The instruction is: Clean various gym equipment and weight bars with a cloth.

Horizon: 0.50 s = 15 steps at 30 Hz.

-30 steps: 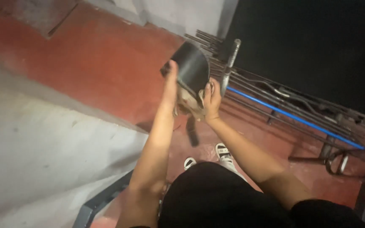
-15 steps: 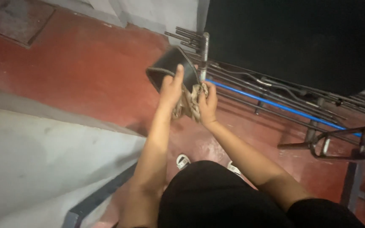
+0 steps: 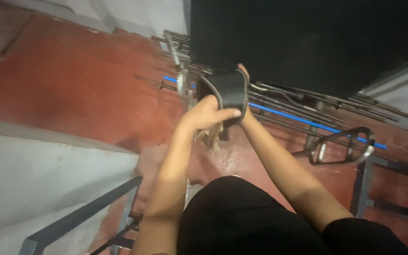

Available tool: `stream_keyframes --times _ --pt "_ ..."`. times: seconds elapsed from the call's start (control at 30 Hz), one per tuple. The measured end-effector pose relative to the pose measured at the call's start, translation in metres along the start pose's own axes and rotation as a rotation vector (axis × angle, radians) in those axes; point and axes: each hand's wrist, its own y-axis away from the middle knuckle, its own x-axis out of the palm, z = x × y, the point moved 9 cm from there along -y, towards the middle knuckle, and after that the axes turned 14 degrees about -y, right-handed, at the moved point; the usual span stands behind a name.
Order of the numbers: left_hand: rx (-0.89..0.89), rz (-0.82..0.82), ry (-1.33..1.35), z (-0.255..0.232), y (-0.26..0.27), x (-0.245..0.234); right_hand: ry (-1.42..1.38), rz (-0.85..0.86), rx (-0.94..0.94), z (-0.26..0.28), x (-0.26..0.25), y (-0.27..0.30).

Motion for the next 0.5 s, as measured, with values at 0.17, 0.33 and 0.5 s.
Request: stream_keyframes --times 0.17,0.33,0.5 --pt "0.126 0.171 0.017 -0.031 -0.015 0.06 0.217 0.008 -0.001 0.022 -0.074 -0.004" --pt "0.139 0.364 -0.023 -0.023 -0.041 0.104 1.0 0.185 -0.014 0.044 -0.133 -0.001" --pt "-0.207 0.229 -0.413 0.068 -0.079 0.097 0.351 0.064 0.101 0.018 -0.234 -0.003"
